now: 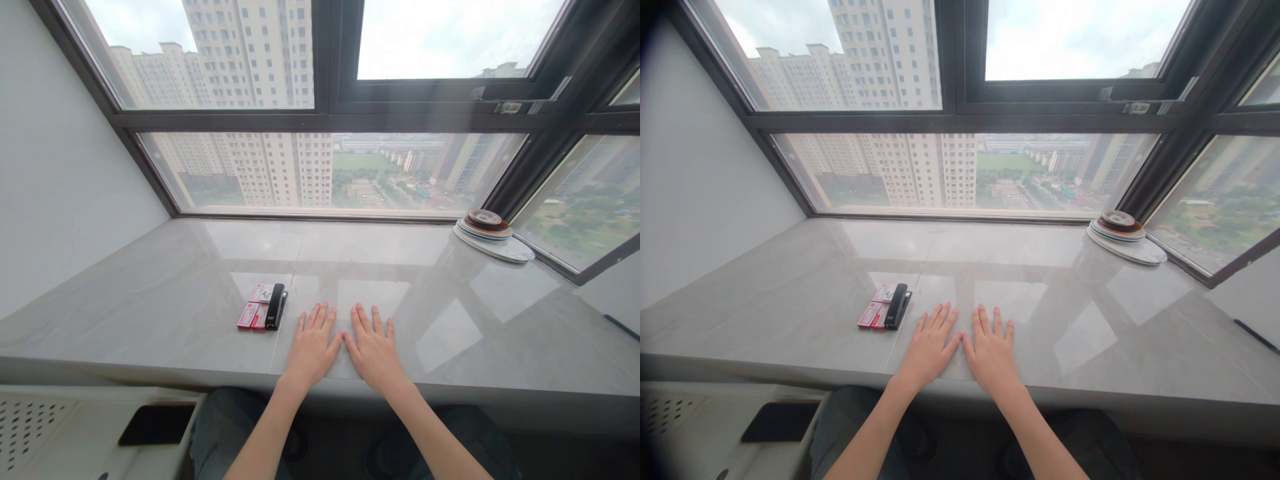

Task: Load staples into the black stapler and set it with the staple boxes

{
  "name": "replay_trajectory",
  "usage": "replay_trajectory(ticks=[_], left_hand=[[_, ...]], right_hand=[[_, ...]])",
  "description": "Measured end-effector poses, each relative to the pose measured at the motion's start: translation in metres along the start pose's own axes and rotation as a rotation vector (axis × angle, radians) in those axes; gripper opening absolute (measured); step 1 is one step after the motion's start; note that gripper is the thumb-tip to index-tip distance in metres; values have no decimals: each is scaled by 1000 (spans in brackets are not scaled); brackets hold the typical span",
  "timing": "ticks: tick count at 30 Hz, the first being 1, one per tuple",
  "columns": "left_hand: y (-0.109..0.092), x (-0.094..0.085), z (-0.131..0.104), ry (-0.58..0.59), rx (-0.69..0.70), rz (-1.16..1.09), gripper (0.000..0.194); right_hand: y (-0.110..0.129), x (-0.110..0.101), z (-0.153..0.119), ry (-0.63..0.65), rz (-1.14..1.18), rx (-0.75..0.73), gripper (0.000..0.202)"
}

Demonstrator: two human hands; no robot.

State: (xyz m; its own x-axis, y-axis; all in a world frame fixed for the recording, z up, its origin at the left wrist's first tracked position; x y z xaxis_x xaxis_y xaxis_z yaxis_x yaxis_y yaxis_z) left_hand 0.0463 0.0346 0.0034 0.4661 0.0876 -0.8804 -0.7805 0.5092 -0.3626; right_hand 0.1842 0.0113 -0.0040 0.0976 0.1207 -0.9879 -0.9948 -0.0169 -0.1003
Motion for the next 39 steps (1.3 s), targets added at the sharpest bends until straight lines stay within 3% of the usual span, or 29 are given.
replay_trajectory(ticks=[29,34,36,39], left_hand=[[1,0,1,17,4,-10,56],[-4,2,-4,34,22,16,58],[-5,3,-6,45,46,24,61],[-5,8,-10,50,89,38,67]], right_hand=[[-2,-4,0,-17,42,-2,60],[-6,-9,13,42,175,90,55],[9,-22,27,39,280,114,55],[67,-51,54,-26,486,-43,68]])
Point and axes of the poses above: each hand's wrist, its own z-axis towards the middle knuckle, its own x-axis out of the palm, y = z × x, the point moved 8 cm from there along z, towards the middle knuckle, and after that the axes turned 12 degrees about -z, right-handed, at the moved point
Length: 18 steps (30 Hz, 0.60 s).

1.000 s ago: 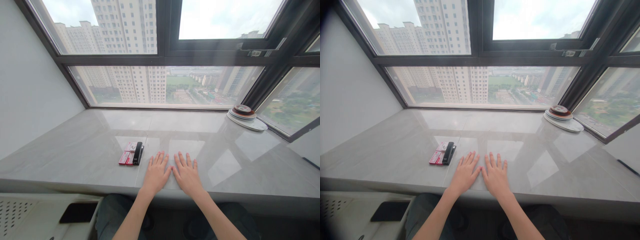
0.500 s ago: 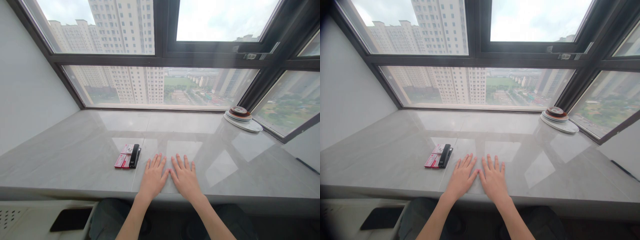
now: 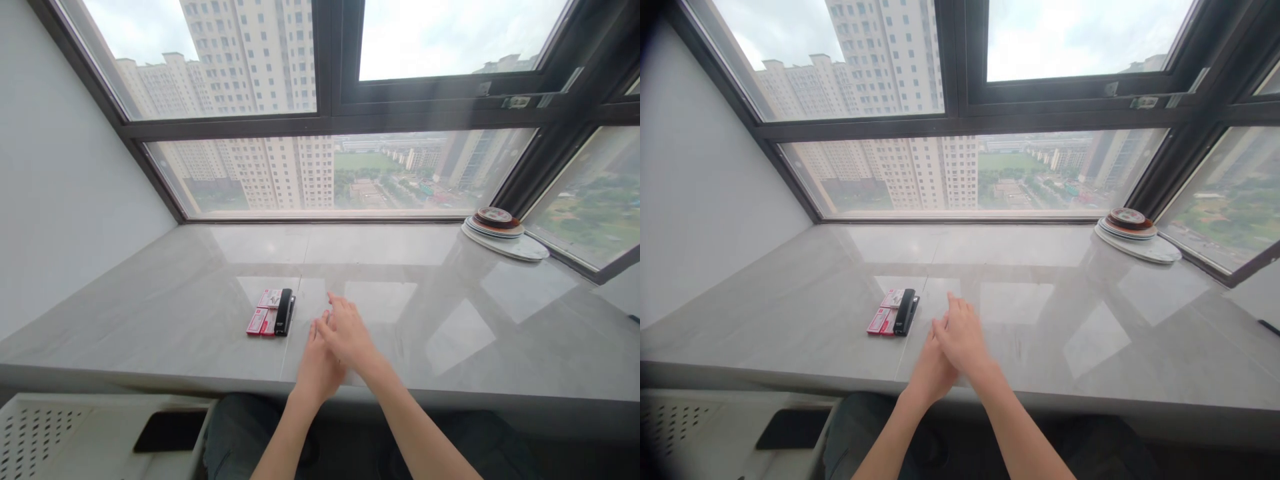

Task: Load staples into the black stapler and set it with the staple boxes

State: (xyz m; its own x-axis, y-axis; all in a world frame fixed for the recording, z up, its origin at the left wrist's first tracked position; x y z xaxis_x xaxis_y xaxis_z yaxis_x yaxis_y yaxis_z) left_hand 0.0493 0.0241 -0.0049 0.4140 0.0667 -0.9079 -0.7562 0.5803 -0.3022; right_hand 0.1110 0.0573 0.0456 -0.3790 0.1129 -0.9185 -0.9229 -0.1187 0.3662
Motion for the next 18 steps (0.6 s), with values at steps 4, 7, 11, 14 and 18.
replay_trajectory(ticks=[4,7,11,14,18], left_hand=[[9,6,-4,-26,-27,-6,64],[8,6,-6,3,3,-38,57],[-5,-11,-8,55,70,-159,47],[-12,-31,-7,35,58,-346,34],[-8,-45,-3,-46,-54,-412,34]], right_hand=[[77,24,41,62,108,-94,83],[99,36,70,57,52,-92,72],[77,32,88,88,10,-123,43],[35,11,77,76,14,-149,50],[-26,-14,37,26,24,-132,53]])
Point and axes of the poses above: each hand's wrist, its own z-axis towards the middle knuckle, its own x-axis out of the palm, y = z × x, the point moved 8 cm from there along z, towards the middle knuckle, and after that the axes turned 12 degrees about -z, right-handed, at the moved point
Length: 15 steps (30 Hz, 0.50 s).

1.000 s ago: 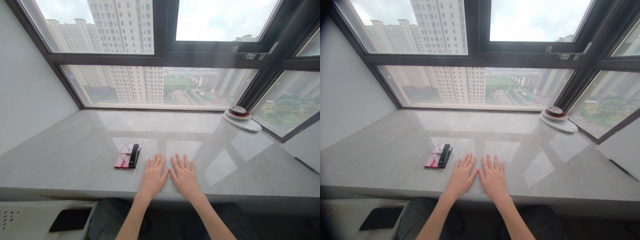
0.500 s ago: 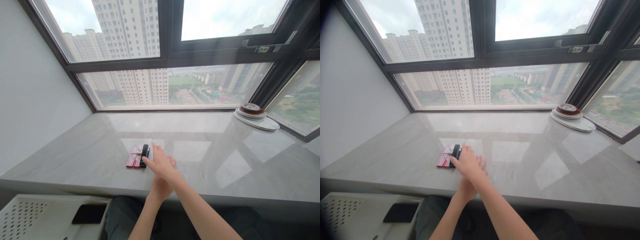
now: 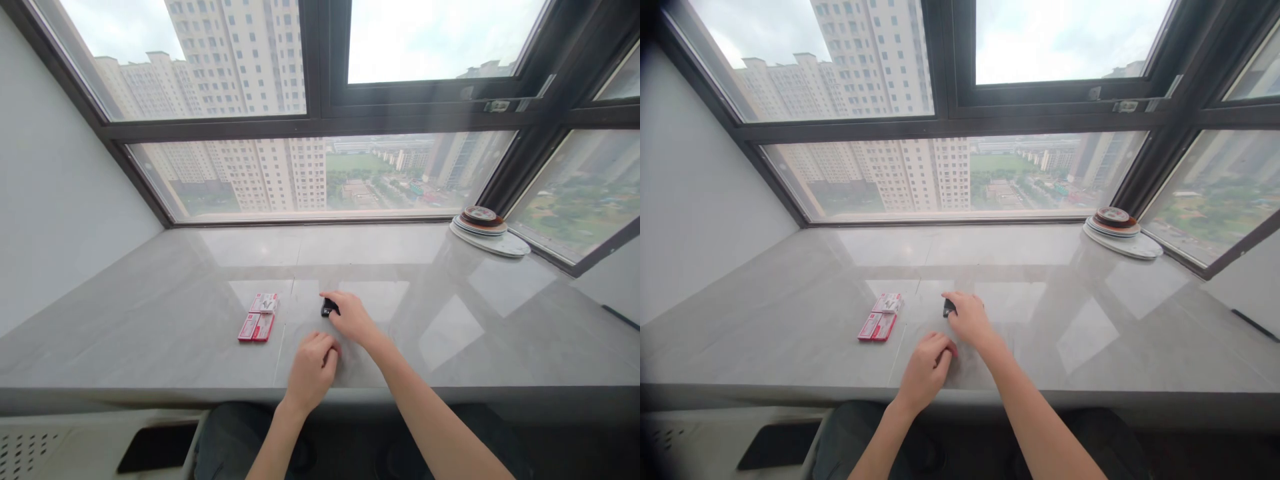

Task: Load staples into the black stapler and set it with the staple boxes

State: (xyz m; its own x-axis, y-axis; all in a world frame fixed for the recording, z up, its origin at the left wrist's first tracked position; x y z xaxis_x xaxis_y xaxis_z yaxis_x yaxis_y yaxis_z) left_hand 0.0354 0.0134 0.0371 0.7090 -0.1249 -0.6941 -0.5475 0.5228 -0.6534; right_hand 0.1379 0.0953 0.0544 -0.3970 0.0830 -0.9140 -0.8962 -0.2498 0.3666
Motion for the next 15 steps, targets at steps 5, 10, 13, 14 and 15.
replay_trajectory(ticks=[5,10,13,14,15], left_hand=[[-5,7,6,-18,14,188,41],[-2,15,8,29,13,175,49],[7,13,8,-35,-35,153,54],[9,13,8,-52,-42,146,55],[10,14,8,-67,-46,138,56]], right_hand=[[-27,-17,-44,-265,75,58,31],[-34,-18,-36,-389,392,119,28],[-66,-23,-32,-530,882,255,37],[-80,-23,-34,-590,1063,307,41],[-95,-21,-37,-643,1230,358,43]])
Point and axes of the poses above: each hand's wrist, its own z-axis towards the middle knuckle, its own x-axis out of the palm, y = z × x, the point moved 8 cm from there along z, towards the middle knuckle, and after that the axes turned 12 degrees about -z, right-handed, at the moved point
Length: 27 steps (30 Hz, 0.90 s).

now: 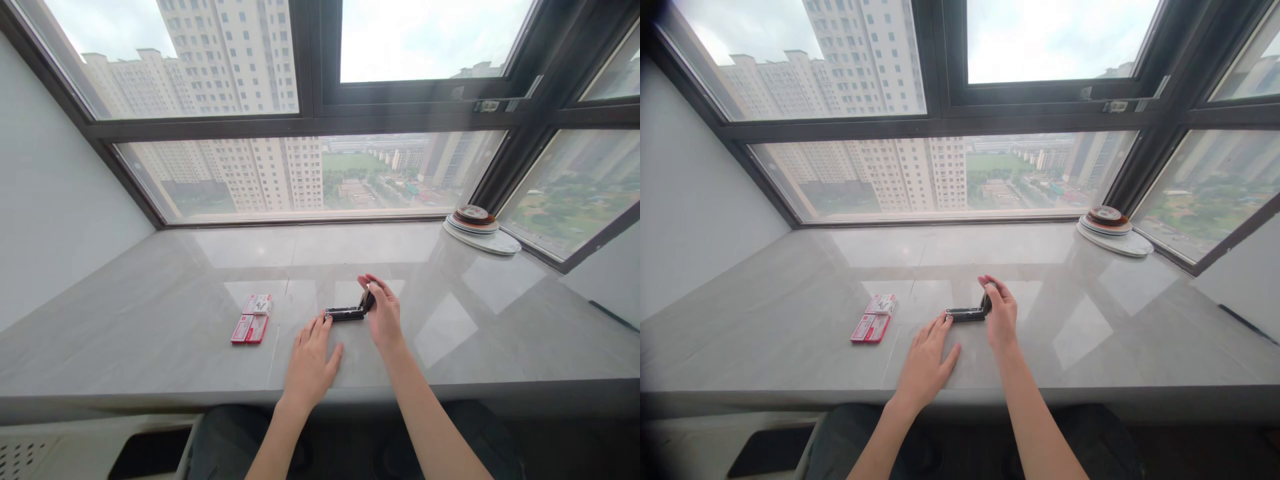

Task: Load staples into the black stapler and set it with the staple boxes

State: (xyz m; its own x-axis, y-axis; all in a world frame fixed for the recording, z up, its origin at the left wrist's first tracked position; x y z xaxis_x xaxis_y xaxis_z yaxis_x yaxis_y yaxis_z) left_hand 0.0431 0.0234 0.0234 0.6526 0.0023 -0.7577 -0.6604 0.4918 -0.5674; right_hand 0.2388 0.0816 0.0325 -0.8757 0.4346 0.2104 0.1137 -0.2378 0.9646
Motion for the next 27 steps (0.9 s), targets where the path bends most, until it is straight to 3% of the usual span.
replay_trajectory(ticks=[3,6,9,12,15,18,21,24,27], left_hand=[[2,1,1,-29,-16,-40,55],[5,-6,1,-81,-26,-92,51],[20,-33,-6,-237,-83,-19,47],[52,-68,-28,-425,-269,175,52],[75,-83,-51,-423,-370,279,53],[74,-76,-59,-296,-301,232,45],[52,-55,-48,-137,-160,44,35],[20,-31,-27,-18,-34,-181,36],[0,-14,-7,21,8,-310,51]], right_hand=[[-20,-31,8,-87,312,173,43],[-33,-51,2,-40,403,297,40],[-33,-72,-18,8,368,349,37],[-26,-93,-47,37,271,375,37],[-23,-104,-76,126,16,418,42],[-25,-91,-94,338,-371,419,48],[-25,-59,-97,553,-658,334,49],[-28,-26,-92,693,-741,307,45],[-29,-12,-75,705,-803,260,42]])
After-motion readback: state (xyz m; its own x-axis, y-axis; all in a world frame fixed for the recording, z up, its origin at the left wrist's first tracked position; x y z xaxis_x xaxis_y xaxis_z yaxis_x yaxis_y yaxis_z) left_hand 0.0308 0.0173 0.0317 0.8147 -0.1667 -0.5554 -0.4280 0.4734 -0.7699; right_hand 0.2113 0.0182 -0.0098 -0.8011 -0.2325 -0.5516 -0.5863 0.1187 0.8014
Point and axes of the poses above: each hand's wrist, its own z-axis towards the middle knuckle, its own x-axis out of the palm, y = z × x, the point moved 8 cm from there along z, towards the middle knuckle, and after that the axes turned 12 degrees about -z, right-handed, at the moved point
